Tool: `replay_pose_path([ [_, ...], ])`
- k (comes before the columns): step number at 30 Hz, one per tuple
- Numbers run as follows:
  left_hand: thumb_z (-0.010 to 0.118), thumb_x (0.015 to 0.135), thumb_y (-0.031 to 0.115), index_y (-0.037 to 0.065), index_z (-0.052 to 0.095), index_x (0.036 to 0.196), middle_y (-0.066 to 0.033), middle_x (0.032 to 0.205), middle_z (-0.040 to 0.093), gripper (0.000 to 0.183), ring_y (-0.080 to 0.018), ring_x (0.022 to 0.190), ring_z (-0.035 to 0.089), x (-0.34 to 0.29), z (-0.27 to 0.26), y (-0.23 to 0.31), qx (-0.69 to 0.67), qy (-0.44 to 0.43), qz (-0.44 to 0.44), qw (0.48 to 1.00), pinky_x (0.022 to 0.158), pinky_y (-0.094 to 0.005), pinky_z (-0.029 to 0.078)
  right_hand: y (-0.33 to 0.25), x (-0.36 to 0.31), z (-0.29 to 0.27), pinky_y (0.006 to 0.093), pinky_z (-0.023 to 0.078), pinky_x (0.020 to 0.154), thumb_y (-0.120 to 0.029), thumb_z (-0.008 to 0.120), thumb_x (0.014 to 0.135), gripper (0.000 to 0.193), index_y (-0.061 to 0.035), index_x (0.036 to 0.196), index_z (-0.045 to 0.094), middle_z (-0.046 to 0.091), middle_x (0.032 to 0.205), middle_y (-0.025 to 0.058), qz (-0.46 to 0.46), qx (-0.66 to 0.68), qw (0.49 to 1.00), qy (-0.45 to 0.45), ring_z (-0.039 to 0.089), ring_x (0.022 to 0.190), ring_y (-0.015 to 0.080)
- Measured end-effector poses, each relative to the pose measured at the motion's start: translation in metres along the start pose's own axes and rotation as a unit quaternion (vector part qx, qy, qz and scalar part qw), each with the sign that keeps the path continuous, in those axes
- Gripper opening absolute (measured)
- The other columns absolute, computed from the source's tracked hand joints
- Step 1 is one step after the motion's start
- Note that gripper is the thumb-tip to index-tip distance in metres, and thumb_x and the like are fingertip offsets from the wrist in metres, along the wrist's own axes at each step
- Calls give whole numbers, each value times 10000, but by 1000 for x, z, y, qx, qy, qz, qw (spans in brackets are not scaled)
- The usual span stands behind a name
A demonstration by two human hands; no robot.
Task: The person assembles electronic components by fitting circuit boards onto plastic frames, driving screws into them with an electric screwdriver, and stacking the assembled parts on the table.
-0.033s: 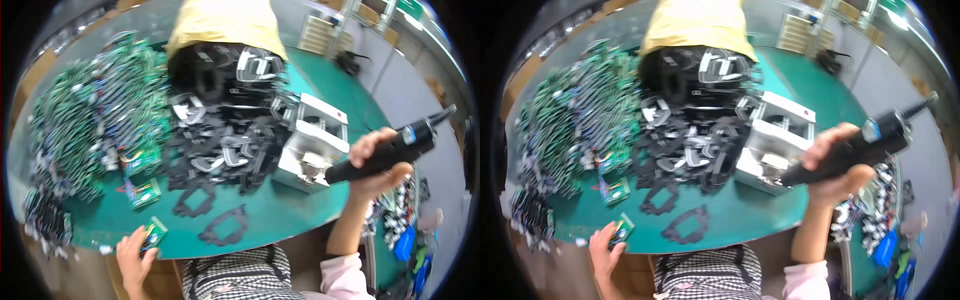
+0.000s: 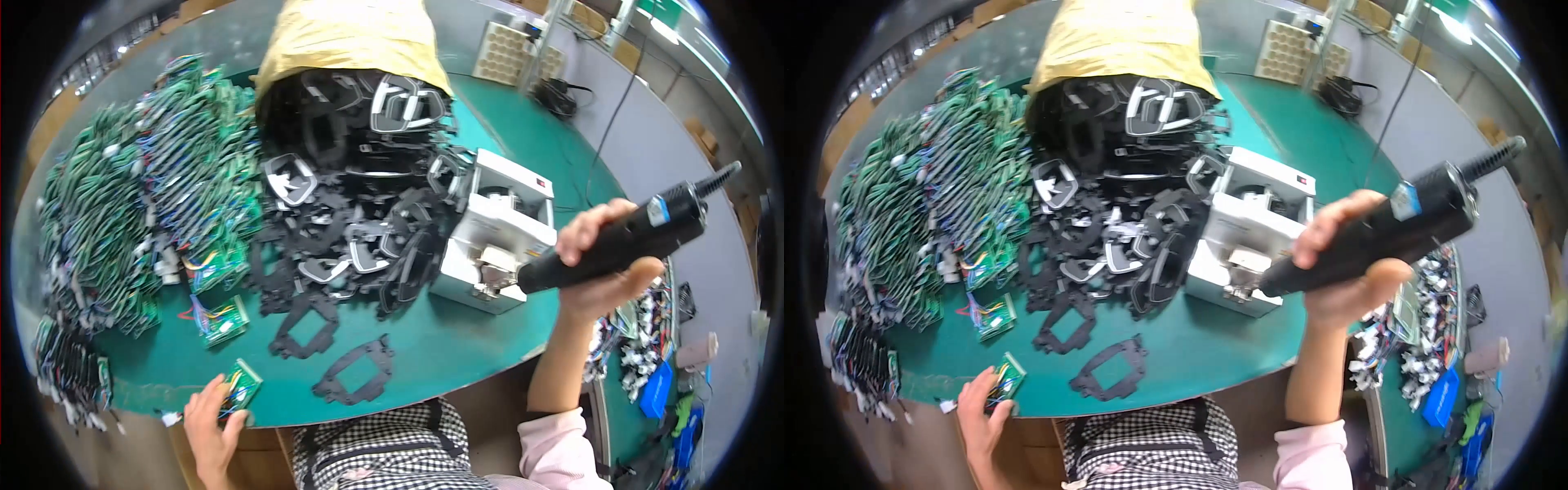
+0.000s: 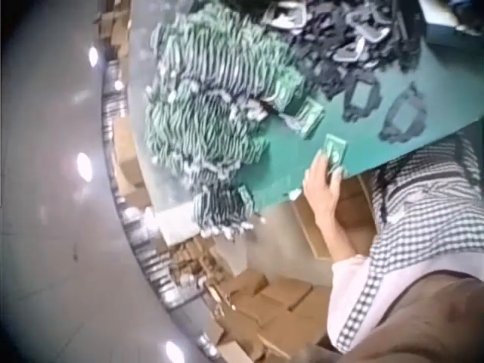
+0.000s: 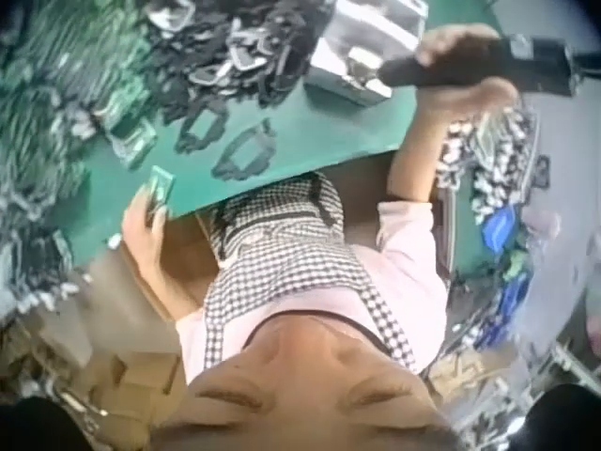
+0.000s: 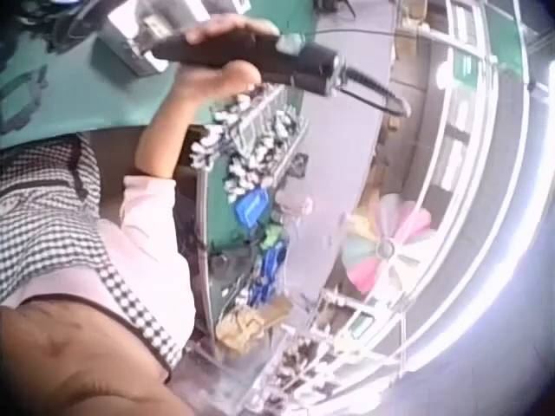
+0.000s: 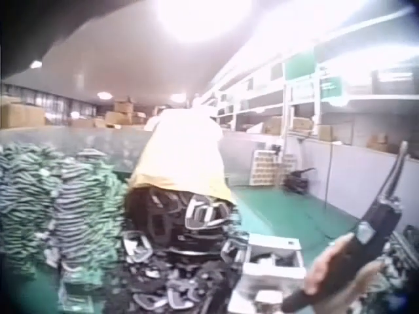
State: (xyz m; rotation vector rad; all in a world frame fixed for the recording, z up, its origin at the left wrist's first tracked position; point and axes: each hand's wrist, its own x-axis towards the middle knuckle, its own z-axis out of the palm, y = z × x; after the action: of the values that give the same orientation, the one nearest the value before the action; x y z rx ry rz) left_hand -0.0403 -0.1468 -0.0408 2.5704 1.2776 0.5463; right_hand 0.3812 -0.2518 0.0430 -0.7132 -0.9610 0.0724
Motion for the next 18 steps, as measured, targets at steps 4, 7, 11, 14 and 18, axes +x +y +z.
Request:
replay_pose_path([
  [4, 664, 606, 140, 48, 576, 992, -148, 1044, 528, 407, -305, 874, 495, 6, 23, 20, -9, -8, -21, 1000, 772, -369, 374, -15, 2, -29, 244, 400, 429, -660, 538, 695, 716, 4, 941, 428, 476, 638, 85, 0, -51, 998, -28, 464, 457, 149],
  [7, 667, 585, 105, 55, 586, 986, -139, 1006, 510, 412, -298, 871, 490, 4, 24, 21, -2, -10, -6, 1000, 764, -374, 381, -12, -1, -29, 242, 403, 437, -656, 540, 697, 704, -5, 940, 431, 475, 637, 83, 24, -50, 998, -43, 464, 457, 148],
  [11, 679, 563, 105, 48, 609, 941, -131, 977, 525, 389, -286, 834, 496, 2, 16, 31, -52, 30, -41, 997, 721, -365, 403, -4, -5, -22, 246, 396, 440, -667, 539, 689, 711, -9, 939, 433, 467, 634, 76, 60, -34, 997, -46, 455, 460, 145],
  [14, 694, 537, 116, 61, 641, 881, -92, 907, 549, 353, -268, 797, 497, 16, 15, 70, -41, 36, 49, 997, 662, -353, 430, -1, -10, -20, 240, 368, 414, -680, 545, 671, 733, -6, 933, 426, 445, 620, 64, 111, -12, 993, -34, 434, 463, 133],
  [18, 721, 550, 187, 75, 633, 855, -67, 905, 570, 336, -253, 806, 498, 26, 45, 110, -86, -12, 117, 989, 672, -353, 437, -4, -33, 5, 225, 375, 393, -669, 574, 659, 731, -5, 906, 394, 436, 598, 57, 121, 16, 991, -48, 450, 428, 133],
])
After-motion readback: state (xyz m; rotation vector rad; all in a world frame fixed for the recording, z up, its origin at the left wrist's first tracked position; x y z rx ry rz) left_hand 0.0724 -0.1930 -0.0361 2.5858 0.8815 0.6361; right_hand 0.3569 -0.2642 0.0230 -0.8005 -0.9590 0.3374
